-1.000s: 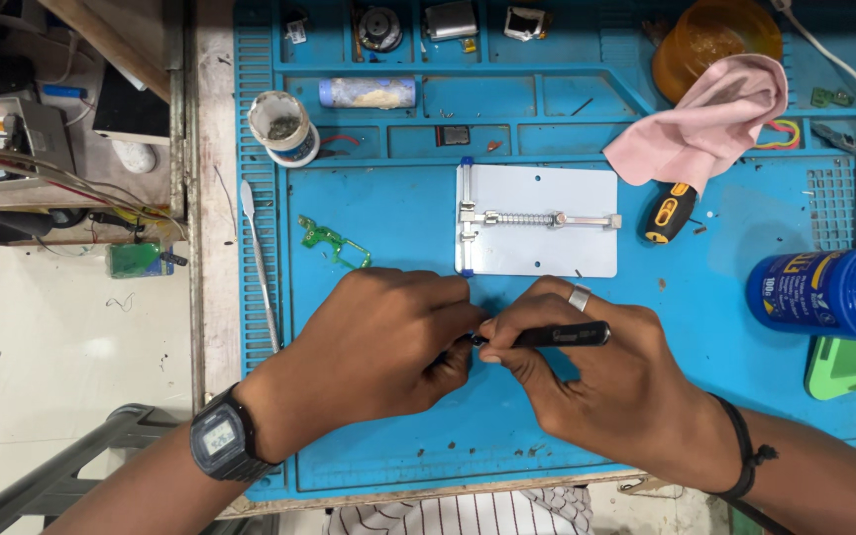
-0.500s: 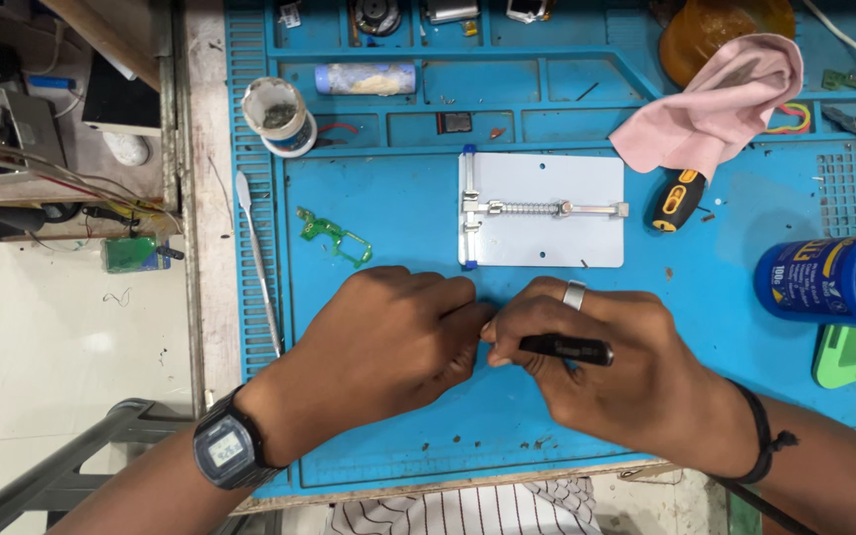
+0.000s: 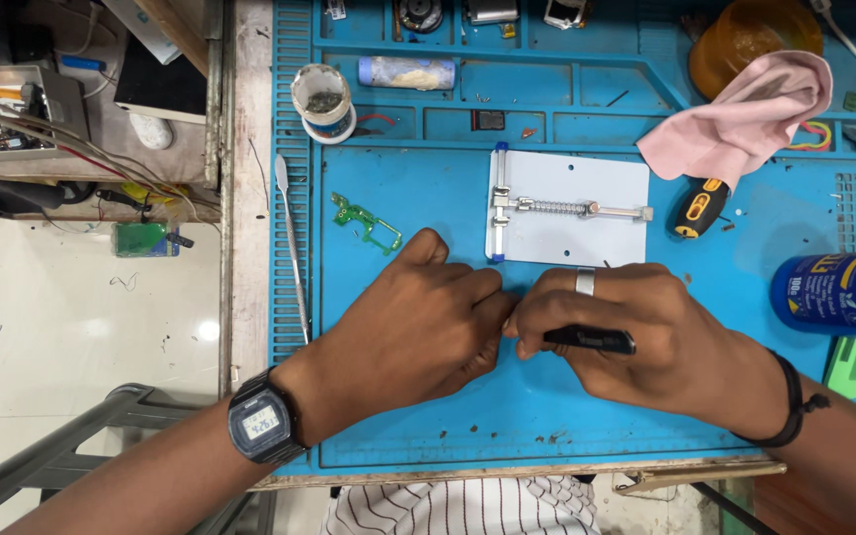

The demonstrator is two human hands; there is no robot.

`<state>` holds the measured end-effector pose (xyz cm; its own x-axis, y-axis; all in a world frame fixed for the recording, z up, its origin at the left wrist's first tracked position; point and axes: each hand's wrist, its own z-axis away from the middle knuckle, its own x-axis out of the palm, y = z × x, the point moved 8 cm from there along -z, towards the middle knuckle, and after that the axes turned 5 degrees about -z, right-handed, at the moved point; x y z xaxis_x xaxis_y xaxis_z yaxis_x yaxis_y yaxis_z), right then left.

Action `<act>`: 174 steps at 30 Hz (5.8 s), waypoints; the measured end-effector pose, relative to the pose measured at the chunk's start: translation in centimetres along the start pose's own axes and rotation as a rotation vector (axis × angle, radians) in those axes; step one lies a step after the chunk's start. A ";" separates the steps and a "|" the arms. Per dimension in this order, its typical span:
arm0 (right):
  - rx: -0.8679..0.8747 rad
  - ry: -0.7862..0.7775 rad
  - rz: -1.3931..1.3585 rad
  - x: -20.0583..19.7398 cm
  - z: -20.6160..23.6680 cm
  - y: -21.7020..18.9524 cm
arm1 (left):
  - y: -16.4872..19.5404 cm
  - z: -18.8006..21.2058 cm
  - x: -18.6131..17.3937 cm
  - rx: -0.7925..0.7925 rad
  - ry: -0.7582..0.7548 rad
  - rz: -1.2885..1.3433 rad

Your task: The person works on a small spring-loaded metal clamp mounted on a white plate at a repair bench. They manipulate the clamp by hand, use tweezers and a screwdriver on its parts, then use scissors to trim a small component while holding it.

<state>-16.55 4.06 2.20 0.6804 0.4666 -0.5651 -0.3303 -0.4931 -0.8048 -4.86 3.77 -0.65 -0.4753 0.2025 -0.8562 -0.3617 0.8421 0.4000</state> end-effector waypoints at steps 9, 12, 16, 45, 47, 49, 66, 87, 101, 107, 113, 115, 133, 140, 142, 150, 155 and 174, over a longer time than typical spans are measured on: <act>-0.124 -0.127 0.018 0.2 -0.3 0.1 | -0.2 0.0 0.2 -0.019 0.001 0.005; -0.150 -0.171 0.037 0.3 -0.4 0.2 | -0.3 0.2 0.2 -0.022 -0.004 -0.009; -0.214 -0.212 0.062 0.3 -0.7 0.1 | -0.4 0.3 0.3 -0.029 -0.006 0.008; -0.273 -0.382 0.075 0.3 -2.1 -0.9 | -0.4 0.2 0.7 -0.026 -0.004 0.024; -0.262 -0.384 0.075 0.4 -2.1 -0.9 | -0.4 0.1 0.8 -0.016 -0.012 0.025; -0.289 -0.361 0.084 0.3 -1.9 -1.3 | -0.4 0.1 0.8 -0.022 -0.016 0.018; 0.198 -0.057 -0.299 -1.0 -0.2 2.5 | -0.8 0.4 -0.7 -0.079 0.015 0.154; 0.145 0.079 -0.184 -1.4 0.4 1.3 | -0.4 0.8 -1.6 -0.093 0.060 -0.017; 0.325 -0.184 0.360 0.0 1.8 2.6 | 3.1 2.0 -2.3 0.263 0.101 -0.283; 0.310 -0.257 0.567 2.0 2.6 2.1 | 3.3 2.5 -4.1 0.295 0.233 -0.239; -0.034 0.139 0.524 0.3 1.5 -2.4 | 2.0 2.1 -5.7 0.159 0.381 -0.162; -0.027 0.123 0.241 0.5 1.3 -2.0 | 1.9 1.8 -6.1 0.129 0.411 -0.129; 0.214 0.507 -0.699 -1.4 3.6 6.1 | -3.7 -3.9 -1.5 -0.250 0.341 0.576; 0.121 0.421 -0.411 -0.8 2.0 3.7 | -7.1 0.1 1.9 -0.085 0.254 0.634; 0.158 0.410 -0.398 -1.2 1.7 3.4 | -8.8 0.2 3.2 0.016 0.100 0.756; -0.182 0.653 0.610 -8.1 3.5 -4.6 | -12.2 2.4 7.3 0.109 -0.015 1.192; 0.283 1.115 0.903 -18.1 10.8 -5.2 | -12.5 0.9 8.7 0.155 -0.181 1.246; 0.698 0.573 1.250 -32.1 14.8 12.0 | -8.3 -4.2 8.0 0.394 -0.209 1.084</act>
<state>-52.03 -5.99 8.05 -0.1566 -0.3849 -0.9096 -0.9813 0.1646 0.0993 -9.04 -3.67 -9.44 -0.2279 0.9567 -0.1813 0.4422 0.2676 0.8561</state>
